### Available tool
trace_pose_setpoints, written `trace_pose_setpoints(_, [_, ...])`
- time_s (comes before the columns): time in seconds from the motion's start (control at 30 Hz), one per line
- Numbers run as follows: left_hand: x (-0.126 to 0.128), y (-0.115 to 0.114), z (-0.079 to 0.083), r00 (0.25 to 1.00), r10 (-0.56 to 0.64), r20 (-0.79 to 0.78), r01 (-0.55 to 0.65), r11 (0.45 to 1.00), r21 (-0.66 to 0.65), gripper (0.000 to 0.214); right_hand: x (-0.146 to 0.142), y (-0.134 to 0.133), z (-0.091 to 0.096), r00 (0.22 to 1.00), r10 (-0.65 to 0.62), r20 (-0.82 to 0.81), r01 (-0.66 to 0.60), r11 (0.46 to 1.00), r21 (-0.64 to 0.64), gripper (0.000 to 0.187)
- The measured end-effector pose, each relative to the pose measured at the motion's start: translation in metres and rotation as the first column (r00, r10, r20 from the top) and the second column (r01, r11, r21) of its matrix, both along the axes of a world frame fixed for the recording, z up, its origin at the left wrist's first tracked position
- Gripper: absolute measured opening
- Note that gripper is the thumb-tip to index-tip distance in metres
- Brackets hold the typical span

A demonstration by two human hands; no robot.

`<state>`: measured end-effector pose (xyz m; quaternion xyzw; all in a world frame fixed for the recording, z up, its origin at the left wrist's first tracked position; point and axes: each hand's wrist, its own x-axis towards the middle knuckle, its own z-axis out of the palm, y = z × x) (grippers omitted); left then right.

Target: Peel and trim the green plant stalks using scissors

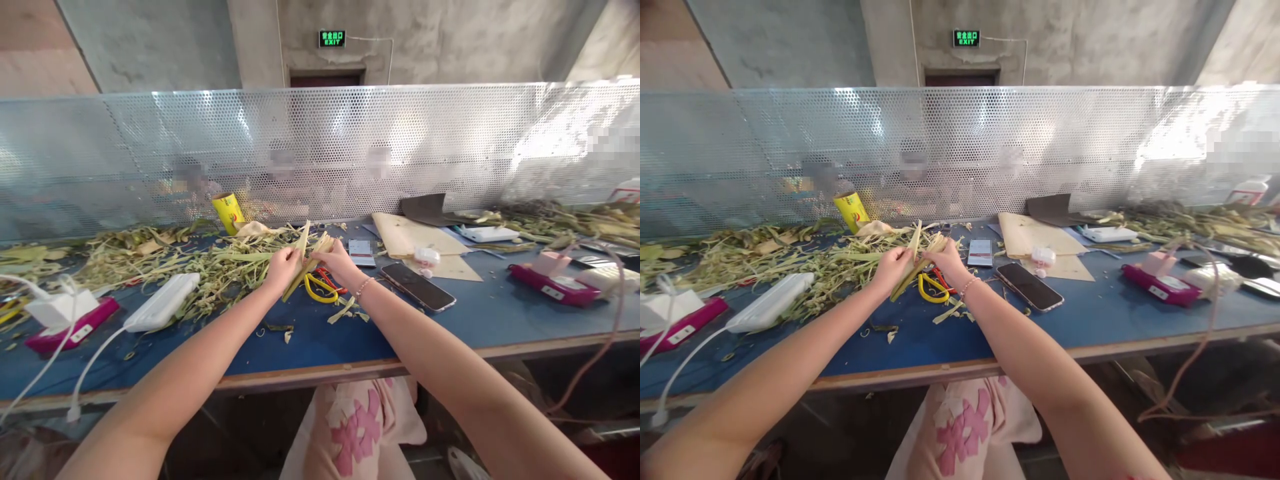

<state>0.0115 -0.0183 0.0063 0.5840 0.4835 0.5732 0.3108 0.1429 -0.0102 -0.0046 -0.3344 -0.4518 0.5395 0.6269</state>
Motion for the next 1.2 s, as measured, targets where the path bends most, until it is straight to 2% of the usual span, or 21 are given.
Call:
trace_pose_setpoints(0.1, [-0.001, 0.002, -0.001, 0.998, 0.035, -0.06, -0.032, 0.998, 0.051, 0.021, 0.0, -0.005, 0.004, 0.999, 0.034, -0.036, -0.036, 0.998, -0.056, 0.047])
trace_pose_setpoints(0.2, [-0.001, 0.003, -0.003, 0.997, 0.079, 0.005, -0.079, 0.996, 0.039, 0.019, 0.0, -0.011, 0.009, 0.998, 0.056, -0.042, -0.06, 0.994, -0.096, 0.042])
trace_pose_setpoints(0.4, [0.007, -0.005, -0.005, 0.985, -0.157, 0.065, 0.165, 0.978, -0.128, 0.031, -0.001, -0.01, 0.01, 0.996, 0.028, -0.082, -0.034, 0.997, -0.071, 0.038])
trace_pose_setpoints(0.57, [0.009, -0.007, -0.002, 0.958, -0.165, 0.235, 0.211, 0.96, -0.186, 0.033, -0.001, -0.009, 0.009, 0.991, 0.098, -0.094, -0.097, 0.995, 0.018, 0.033])
trace_pose_setpoints(0.67, [0.005, -0.001, -0.004, 0.953, -0.118, 0.278, 0.171, 0.97, -0.174, 0.034, -0.003, -0.011, 0.008, 0.987, 0.16, -0.013, -0.159, 0.987, 0.031, 0.036])
trace_pose_setpoints(0.77, [0.003, 0.006, -0.007, 0.955, -0.048, 0.292, 0.1, 0.981, -0.166, 0.034, -0.008, -0.012, 0.002, 0.966, 0.179, 0.184, -0.178, 0.984, -0.023, 0.04])
trace_pose_setpoints(0.87, [0.003, 0.009, -0.011, 0.94, -0.024, 0.341, 0.07, 0.99, -0.124, 0.034, -0.015, -0.008, -0.006, 0.916, 0.105, 0.388, -0.126, 0.992, 0.028, 0.041])
trace_pose_setpoints(0.93, [0.004, 0.011, -0.012, 0.93, -0.044, 0.365, 0.08, 0.993, -0.084, 0.034, -0.018, -0.004, -0.012, 0.886, 0.049, 0.462, -0.095, 0.993, 0.077, 0.034])
trace_pose_setpoints(1.07, [0.004, 0.013, -0.014, 0.929, -0.041, 0.367, 0.072, 0.995, -0.07, 0.03, -0.019, 0.004, -0.016, 0.821, -0.095, 0.563, -0.007, 0.984, 0.176, 0.021])
trace_pose_setpoints(1.2, [0.005, 0.014, -0.016, 0.922, -0.03, 0.387, 0.07, 0.993, -0.091, 0.027, -0.017, 0.0, -0.01, 0.747, -0.204, 0.633, 0.035, 0.963, 0.269, 0.014])
